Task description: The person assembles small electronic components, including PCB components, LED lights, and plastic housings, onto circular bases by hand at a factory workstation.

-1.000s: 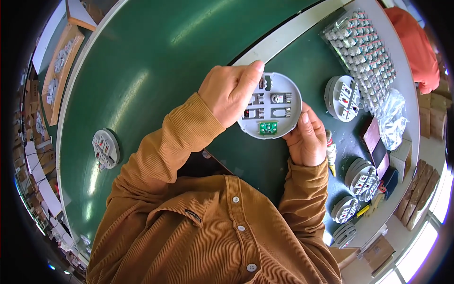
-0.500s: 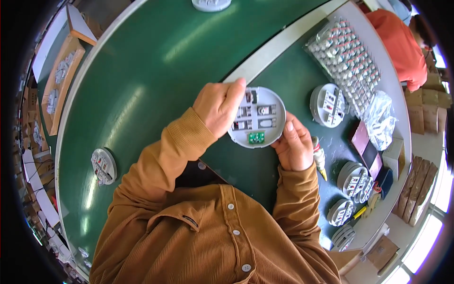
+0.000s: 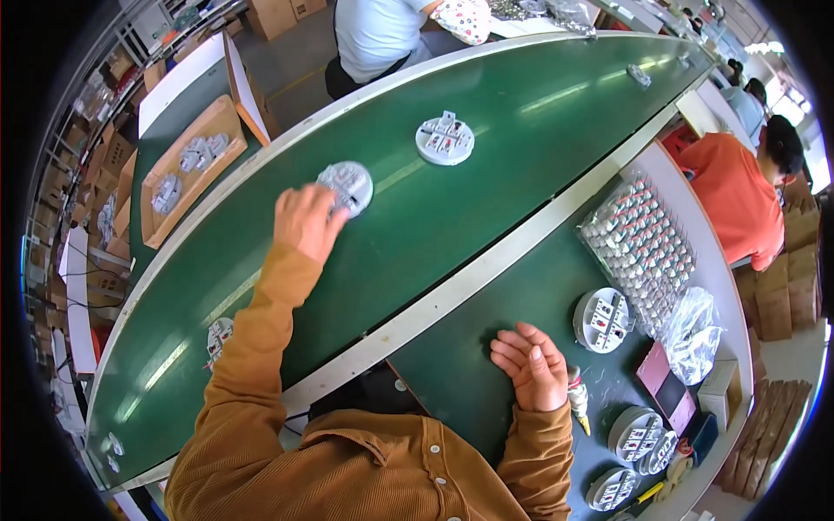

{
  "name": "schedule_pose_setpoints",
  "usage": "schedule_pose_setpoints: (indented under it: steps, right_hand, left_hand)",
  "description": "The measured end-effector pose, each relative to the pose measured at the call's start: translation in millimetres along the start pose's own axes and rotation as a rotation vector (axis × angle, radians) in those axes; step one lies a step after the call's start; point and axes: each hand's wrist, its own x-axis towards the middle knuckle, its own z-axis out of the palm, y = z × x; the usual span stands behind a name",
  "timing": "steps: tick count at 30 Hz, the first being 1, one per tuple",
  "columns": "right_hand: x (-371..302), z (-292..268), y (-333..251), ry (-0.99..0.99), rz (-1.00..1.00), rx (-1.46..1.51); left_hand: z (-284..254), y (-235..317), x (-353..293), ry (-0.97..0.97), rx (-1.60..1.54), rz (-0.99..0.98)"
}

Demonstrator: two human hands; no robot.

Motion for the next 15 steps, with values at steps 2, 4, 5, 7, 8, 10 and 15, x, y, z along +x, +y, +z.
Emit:
schedule_pose_setpoints:
  steps: [2,4,5,7,8,10,15]
  right_hand:
    - [3,-3,-2,-0.013,-0.003,-0.005]
    - [-1,-2,-1,-0.010,-0.003,-0.005]
    - [-1,0,0,-0.013,0.000,-0.005]
    - [-1,2,0,-0.007,0.031,-0.009]
    - [-1,3,-1,0.001,0.037,-0.010]
    - [-4,5,-5,0.003,0.055,0.008]
    - [1,14,-2,-0.018,0.076,-0.003]
  left_hand:
    - [3,5,2,0.006,0.015,0.017]
    - [3,10,5,-0.001,0.021,0.041]
    - [3,12,26,-0.047,-0.144,-0.017]
    - [41,22,87,-0.111,-0.505,-0.069]
    - [75,21,114,-0.145,-0.645,-0.042]
    - [152,13,160,-0.291,-0.787,-0.021]
    - [233,-49,187,-0.675,-0.861,0.121]
